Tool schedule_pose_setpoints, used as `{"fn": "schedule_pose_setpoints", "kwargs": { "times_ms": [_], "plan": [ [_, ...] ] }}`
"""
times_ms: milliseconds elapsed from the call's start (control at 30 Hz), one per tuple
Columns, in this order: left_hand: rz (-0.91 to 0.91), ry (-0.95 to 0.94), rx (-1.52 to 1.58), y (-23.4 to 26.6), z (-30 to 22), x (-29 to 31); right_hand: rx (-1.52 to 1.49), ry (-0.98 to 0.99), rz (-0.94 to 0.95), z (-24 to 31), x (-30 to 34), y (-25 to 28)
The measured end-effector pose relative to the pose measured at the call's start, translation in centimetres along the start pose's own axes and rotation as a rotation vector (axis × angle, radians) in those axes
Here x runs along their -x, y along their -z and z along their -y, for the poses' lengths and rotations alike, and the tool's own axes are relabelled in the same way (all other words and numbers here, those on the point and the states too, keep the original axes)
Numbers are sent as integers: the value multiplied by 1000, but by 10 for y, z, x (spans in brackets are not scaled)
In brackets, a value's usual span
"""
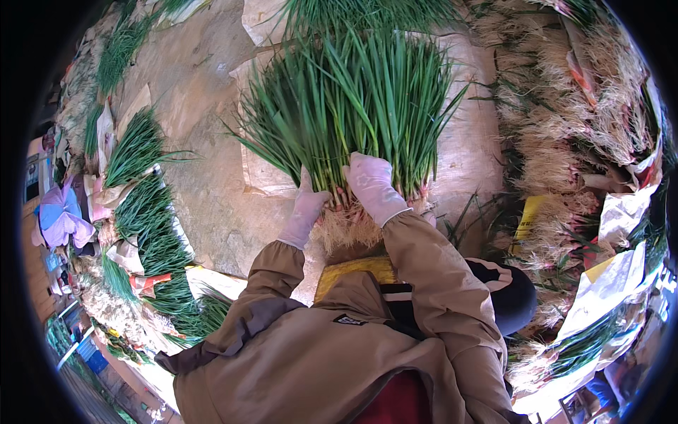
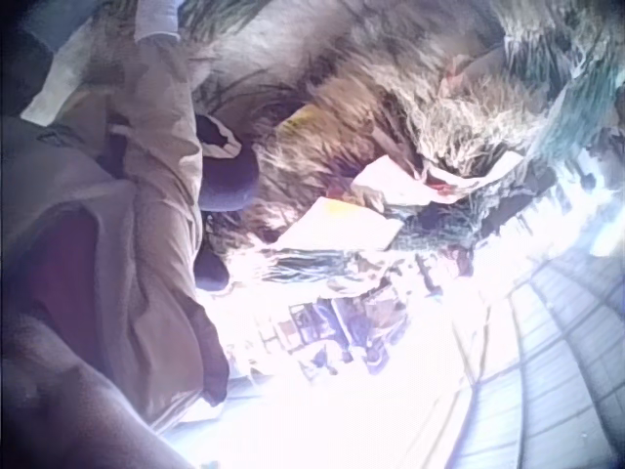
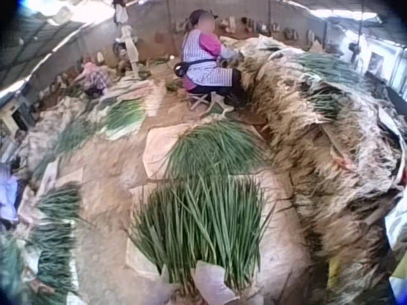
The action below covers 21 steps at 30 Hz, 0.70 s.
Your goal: The person bundles green onions together by hand, wrapping several stalks into groups and then placing them onto a larger pile.
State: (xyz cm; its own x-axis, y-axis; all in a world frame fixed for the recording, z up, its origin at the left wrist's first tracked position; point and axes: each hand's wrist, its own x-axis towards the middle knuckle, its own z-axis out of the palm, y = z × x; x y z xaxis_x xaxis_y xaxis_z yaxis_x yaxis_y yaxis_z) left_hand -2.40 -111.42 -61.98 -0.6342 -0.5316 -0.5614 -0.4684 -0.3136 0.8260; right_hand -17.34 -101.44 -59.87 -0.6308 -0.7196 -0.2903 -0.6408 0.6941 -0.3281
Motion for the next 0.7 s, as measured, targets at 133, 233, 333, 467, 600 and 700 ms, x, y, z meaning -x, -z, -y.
{"fn": "schedule_pose_setpoints", "kwargs": {
  "times_ms": [133, 233, 333, 467, 600, 700],
  "plan": [
    [39, 41, 98, 9, 2, 5, 17, -68, 336, 18, 9, 17],
    [22, 118, 54, 10, -4, 8, 34, -57, 646, 33, 25, 30],
    [-56, 24, -236, 13, 8, -1, 90, 68, 630, 40, 39, 29],
    [31, -75, 79, 27, 18, 2, 28, 59, 587, 50, 17, 59],
    [-74, -174, 76, 36, 40, -16, -143, -248, 173, -33, -27, 73],
    [-186, -120, 151, 57, 52, -26, -172, -442, 22, -120, -38, 83]
  ]
}}
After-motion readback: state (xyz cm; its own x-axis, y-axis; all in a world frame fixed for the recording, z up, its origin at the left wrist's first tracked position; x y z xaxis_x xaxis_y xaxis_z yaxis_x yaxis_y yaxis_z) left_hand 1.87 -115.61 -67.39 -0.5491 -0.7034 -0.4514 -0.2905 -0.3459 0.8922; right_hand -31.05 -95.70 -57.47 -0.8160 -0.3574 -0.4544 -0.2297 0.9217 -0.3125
